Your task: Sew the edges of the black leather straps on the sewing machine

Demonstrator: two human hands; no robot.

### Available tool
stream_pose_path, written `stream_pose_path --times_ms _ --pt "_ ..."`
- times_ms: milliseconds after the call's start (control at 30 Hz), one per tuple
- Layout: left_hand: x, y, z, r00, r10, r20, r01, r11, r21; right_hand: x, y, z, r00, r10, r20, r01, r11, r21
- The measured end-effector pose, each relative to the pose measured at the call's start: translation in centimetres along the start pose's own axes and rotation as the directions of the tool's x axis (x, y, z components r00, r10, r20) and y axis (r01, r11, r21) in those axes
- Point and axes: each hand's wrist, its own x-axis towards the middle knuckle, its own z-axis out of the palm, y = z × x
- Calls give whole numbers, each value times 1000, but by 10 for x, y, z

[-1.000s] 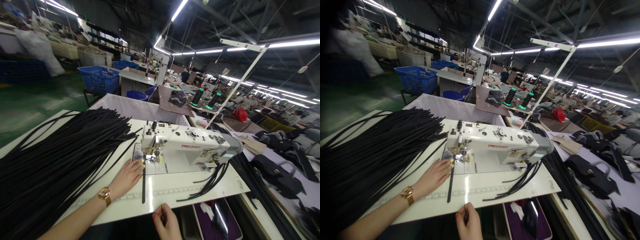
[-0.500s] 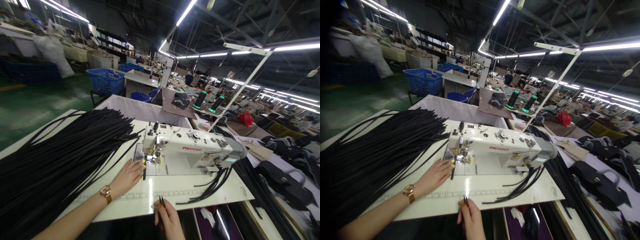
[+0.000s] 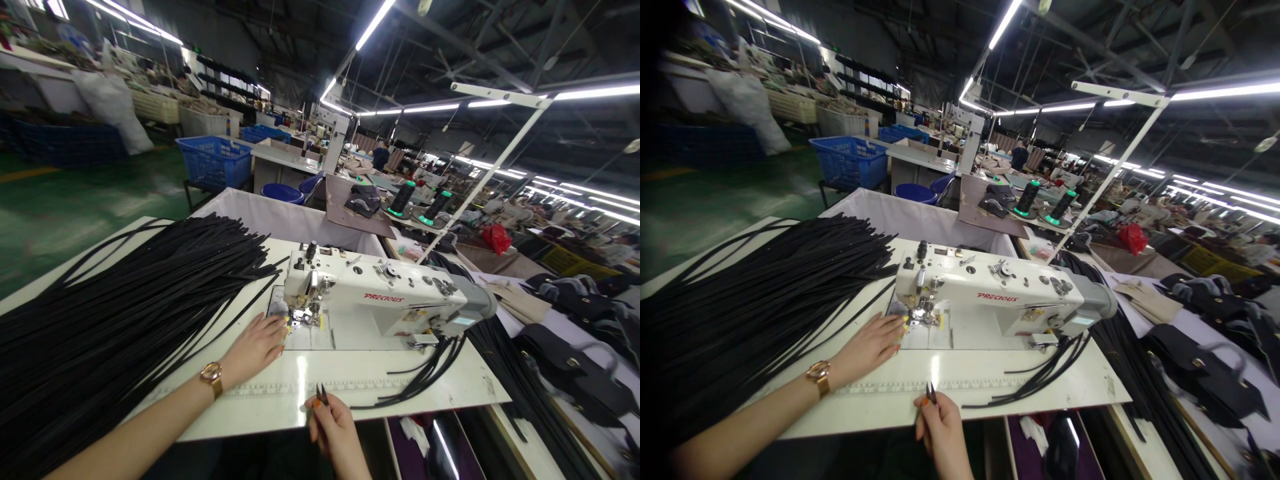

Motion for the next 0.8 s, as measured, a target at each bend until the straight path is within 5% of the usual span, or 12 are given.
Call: stream_pose_path --times_ms 533,800 --pt "5 -10 4 1000 25 11 -25 999 -22 2 2 -2 1000 -25 14 26 999 -28" --pt "49 -53 -2 998 -1 -62 -8 988 -154 0 -1 -2 999 -45 20 46 998 -47"
